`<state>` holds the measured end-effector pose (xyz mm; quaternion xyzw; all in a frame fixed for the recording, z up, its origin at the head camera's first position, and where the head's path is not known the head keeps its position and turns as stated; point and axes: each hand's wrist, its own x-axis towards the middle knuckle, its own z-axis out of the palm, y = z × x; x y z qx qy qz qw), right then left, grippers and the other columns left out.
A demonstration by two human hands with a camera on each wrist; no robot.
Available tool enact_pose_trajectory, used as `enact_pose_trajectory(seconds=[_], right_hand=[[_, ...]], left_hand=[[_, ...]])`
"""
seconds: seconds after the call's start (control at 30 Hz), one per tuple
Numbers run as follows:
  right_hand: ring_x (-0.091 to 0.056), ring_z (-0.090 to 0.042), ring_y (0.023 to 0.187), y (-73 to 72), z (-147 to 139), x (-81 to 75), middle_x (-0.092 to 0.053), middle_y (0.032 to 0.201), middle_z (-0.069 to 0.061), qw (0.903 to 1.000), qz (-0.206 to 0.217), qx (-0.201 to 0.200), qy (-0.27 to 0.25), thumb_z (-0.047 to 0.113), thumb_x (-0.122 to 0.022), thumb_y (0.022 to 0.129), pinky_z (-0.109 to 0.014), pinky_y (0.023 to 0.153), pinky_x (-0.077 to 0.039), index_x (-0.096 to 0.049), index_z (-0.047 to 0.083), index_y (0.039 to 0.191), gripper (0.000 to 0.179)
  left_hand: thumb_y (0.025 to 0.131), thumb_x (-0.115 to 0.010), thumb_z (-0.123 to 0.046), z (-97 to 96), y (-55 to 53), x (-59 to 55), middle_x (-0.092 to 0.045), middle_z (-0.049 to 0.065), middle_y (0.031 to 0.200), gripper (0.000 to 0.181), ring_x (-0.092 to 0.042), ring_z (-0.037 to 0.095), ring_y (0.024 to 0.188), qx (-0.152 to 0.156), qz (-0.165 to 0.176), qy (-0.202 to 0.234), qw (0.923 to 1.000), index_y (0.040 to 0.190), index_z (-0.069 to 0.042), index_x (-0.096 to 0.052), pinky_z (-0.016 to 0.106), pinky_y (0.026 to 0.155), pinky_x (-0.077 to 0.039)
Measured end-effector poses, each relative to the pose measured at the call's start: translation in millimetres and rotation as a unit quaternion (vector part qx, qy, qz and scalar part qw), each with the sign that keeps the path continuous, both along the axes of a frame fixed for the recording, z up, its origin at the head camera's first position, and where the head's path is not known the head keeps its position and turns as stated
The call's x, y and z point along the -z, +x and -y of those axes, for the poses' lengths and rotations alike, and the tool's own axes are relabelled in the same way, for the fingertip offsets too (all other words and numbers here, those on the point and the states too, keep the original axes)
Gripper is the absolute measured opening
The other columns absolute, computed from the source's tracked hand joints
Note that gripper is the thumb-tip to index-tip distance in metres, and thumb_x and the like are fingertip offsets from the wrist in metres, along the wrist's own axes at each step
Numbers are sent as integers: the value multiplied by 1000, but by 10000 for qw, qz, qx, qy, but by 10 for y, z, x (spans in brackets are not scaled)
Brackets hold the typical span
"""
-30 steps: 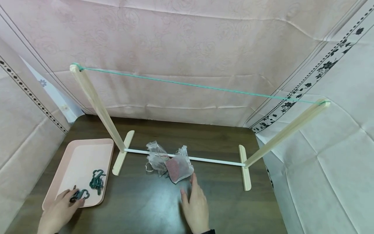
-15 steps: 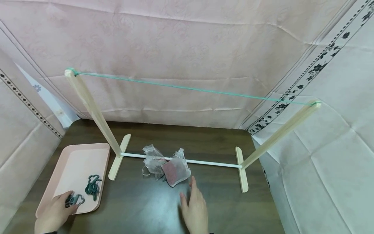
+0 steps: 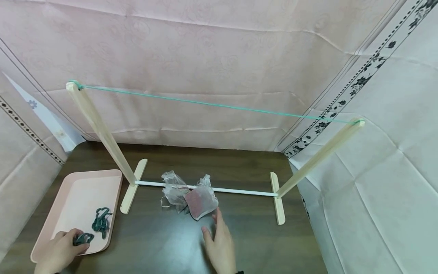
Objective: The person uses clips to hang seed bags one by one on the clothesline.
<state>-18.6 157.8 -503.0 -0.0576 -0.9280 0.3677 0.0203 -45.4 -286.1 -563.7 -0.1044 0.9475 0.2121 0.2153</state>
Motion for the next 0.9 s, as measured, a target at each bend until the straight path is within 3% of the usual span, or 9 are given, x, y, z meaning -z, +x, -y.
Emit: enact_pose_trajectory(seconds=[0.17,0.47,0.6,0.7,0.9], right_hand=[[-49,-20,111,-7,-19,-21,-53,123,0,9999,65,100,-61,40,-56,86,-47,86,-39,-23,21,142,68],[-50,-19,110,3,-8,-11,-54,122,0,10000,-52,21,38,39,-58,85,-46,86,-39,-24,20,141,69],[-50,-18,110,9,8,-7,-54,122,1,10000,-29,-15,60,45,-56,84,-46,87,-39,-24,20,141,70],[-50,-17,110,14,19,-12,-54,122,1,10000,-64,2,47,48,-54,84,-45,87,-39,-25,20,141,70],[-50,-16,110,7,41,-7,-54,122,2,9998,-193,-12,111,49,-54,84,-45,87,-39,-26,19,141,70]], left_hand=[[69,-64,-59,19,-11,-7,-48,25,94,74,-52,37,82,47,-53,85,9999,109,2,-53,50,64,-43],[83,-50,-56,-12,15,-46,-50,26,99,67,-48,49,91,284,-523,42,9982,109,5,-56,54,70,-42],[86,-42,-58,-47,55,-96,-50,28,101,67,-47,51,93,278,-887,-19,9957,104,4,-60,56,71,-41],[87,-42,-55,-95,60,-163,-56,20,90,59,-53,44,83,223,-1085,10,9939,98,-1,-62,51,66,-43],[87,-41,-56,-240,67,-334,-61,6,76,53,-57,24,65,2,-1014,217,9946,98,-7,-60,41,51,-41]])
